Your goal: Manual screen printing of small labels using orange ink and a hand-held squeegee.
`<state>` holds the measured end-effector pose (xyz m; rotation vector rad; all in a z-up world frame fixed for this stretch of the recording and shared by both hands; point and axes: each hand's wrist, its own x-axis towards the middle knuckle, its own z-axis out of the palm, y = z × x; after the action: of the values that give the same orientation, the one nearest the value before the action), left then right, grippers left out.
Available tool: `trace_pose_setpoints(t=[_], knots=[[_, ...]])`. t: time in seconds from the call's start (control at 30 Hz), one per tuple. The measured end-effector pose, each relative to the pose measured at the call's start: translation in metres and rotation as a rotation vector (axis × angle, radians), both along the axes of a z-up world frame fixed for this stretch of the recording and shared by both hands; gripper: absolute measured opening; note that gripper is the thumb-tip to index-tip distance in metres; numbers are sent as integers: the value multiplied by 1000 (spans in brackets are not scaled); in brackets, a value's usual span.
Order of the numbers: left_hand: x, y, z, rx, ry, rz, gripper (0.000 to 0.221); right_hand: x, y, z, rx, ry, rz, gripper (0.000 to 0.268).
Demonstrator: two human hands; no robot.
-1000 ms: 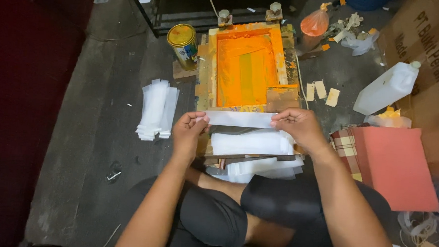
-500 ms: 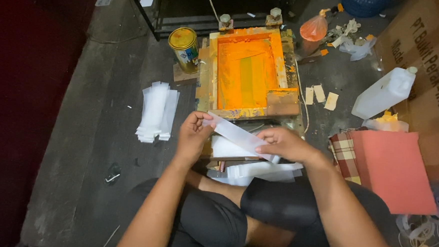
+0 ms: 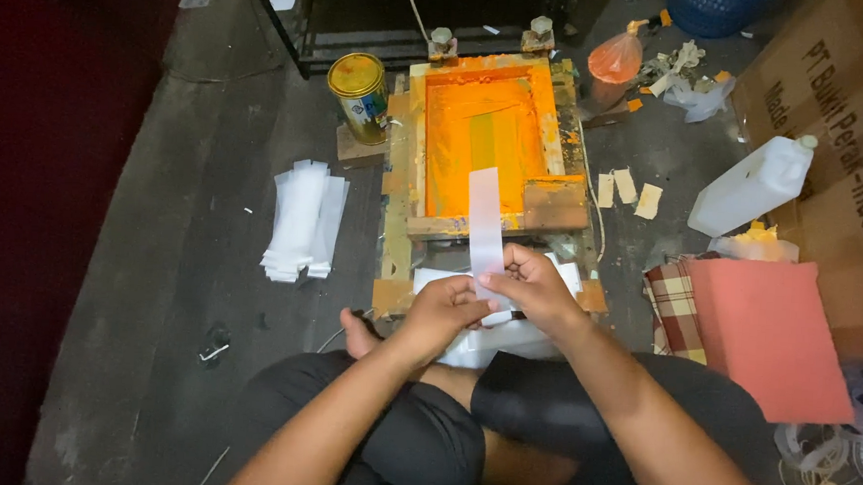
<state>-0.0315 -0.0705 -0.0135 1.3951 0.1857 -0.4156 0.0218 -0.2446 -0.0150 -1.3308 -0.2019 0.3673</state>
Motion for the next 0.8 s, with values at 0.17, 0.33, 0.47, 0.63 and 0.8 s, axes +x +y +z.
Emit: trace_pose_setpoints(t=[0.17,0.33,0.47,0.63,0.8], knots=[[6,6,-10,170,-26,-109,15,6,-11,-3,-32,5,-136,14],[8,17,-23,301,-40,-192,11,24,-39,-8,-49,-52,-280,13],[12,24,-15,384,3,-203,22,22,-42,7,-143,-95,-403,12],[21,35,4,388,-3,-222,34,22,-39,16,-409,-202,-380,17],[27,56,6,420,16,-139,43,22,-24,58,-1202,-595,-189,62]])
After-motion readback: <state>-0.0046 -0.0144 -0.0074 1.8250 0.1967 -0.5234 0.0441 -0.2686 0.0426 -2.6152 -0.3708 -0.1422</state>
